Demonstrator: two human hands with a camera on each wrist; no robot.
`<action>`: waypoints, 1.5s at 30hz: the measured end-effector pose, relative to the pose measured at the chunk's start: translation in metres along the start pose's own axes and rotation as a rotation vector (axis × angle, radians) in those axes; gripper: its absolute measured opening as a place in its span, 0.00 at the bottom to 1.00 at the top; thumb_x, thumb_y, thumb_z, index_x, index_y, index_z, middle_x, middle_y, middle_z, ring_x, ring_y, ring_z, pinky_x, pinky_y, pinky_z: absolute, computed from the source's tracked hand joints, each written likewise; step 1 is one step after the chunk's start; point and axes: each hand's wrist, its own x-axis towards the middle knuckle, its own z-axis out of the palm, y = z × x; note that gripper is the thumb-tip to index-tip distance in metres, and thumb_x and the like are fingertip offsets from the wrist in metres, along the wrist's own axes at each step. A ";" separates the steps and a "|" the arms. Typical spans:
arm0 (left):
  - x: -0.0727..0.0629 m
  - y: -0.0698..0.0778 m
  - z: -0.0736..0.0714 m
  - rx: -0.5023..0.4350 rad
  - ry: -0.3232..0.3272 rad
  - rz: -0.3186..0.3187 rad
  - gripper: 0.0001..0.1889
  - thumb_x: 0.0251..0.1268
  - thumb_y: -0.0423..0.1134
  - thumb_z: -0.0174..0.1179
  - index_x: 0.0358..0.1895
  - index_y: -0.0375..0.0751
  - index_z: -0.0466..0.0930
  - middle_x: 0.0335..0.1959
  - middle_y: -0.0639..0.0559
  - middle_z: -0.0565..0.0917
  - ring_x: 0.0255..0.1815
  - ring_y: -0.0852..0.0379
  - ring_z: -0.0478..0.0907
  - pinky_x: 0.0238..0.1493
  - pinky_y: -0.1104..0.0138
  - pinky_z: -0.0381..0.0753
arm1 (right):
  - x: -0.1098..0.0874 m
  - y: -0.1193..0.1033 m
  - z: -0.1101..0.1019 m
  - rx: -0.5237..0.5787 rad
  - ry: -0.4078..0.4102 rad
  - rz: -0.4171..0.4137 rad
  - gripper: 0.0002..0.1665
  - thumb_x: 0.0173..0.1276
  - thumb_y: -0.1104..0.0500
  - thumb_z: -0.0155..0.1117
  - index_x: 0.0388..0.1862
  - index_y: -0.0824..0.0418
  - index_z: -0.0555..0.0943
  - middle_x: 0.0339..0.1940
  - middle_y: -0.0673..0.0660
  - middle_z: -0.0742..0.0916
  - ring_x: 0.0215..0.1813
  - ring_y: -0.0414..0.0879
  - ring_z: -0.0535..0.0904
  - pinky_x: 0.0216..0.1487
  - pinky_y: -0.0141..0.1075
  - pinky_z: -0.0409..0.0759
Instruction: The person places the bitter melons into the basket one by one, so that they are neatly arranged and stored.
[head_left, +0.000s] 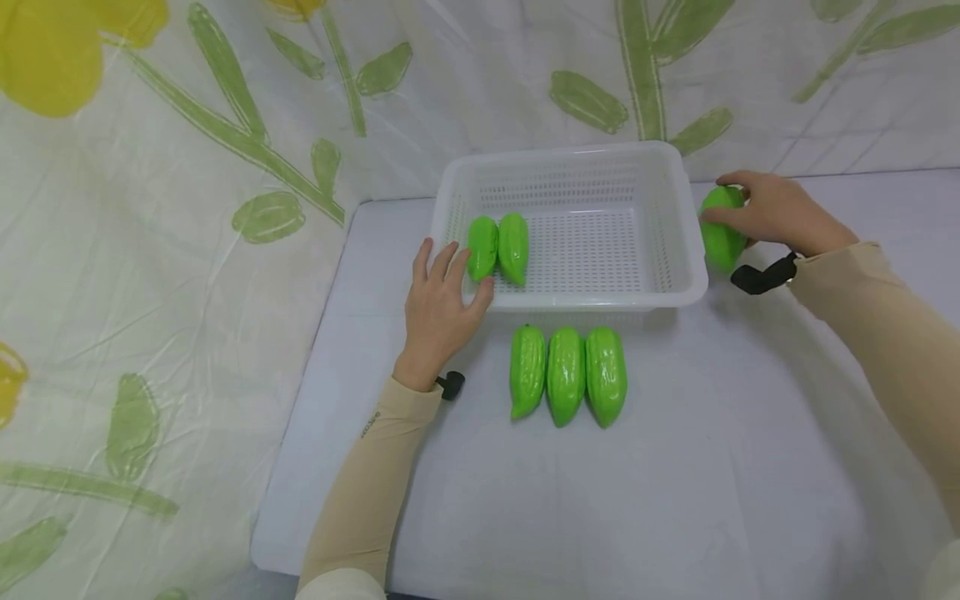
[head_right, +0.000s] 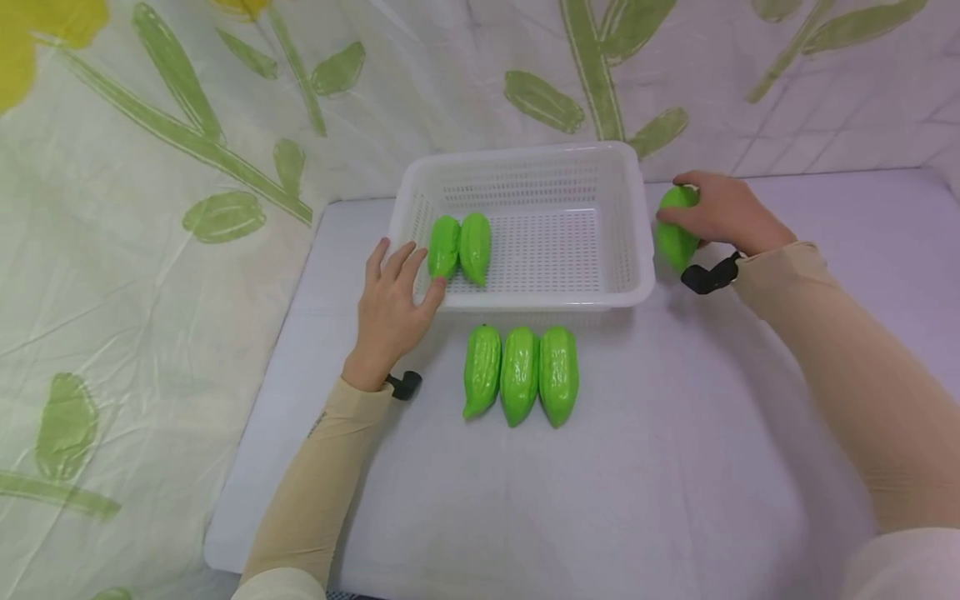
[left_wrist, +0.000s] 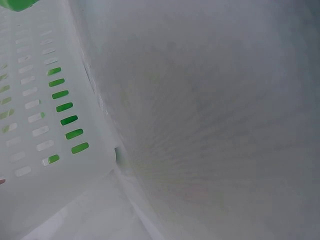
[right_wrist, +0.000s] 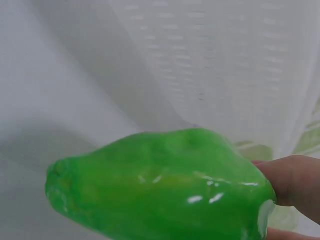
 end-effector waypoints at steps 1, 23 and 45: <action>0.000 0.000 0.000 0.000 0.001 0.002 0.32 0.74 0.56 0.51 0.67 0.32 0.78 0.71 0.35 0.77 0.82 0.34 0.56 0.77 0.43 0.67 | -0.001 -0.001 -0.002 0.001 0.005 -0.002 0.54 0.75 0.35 0.58 0.84 0.68 0.54 0.66 0.82 0.72 0.34 0.53 0.87 0.45 0.55 0.83; 0.000 -0.001 0.001 -0.004 0.017 0.012 0.31 0.74 0.55 0.51 0.66 0.32 0.79 0.70 0.35 0.78 0.82 0.33 0.57 0.76 0.43 0.68 | -0.023 -0.027 -0.032 -0.003 0.060 0.009 0.54 0.75 0.35 0.57 0.86 0.63 0.52 0.71 0.85 0.67 0.38 0.58 0.85 0.53 0.67 0.75; 0.000 -0.001 0.001 -0.008 0.017 0.013 0.31 0.74 0.55 0.51 0.67 0.32 0.78 0.70 0.35 0.77 0.82 0.33 0.56 0.77 0.43 0.67 | -0.025 -0.067 -0.039 0.001 0.078 -0.042 0.52 0.75 0.34 0.59 0.86 0.57 0.53 0.75 0.80 0.66 0.36 0.54 0.86 0.57 0.68 0.73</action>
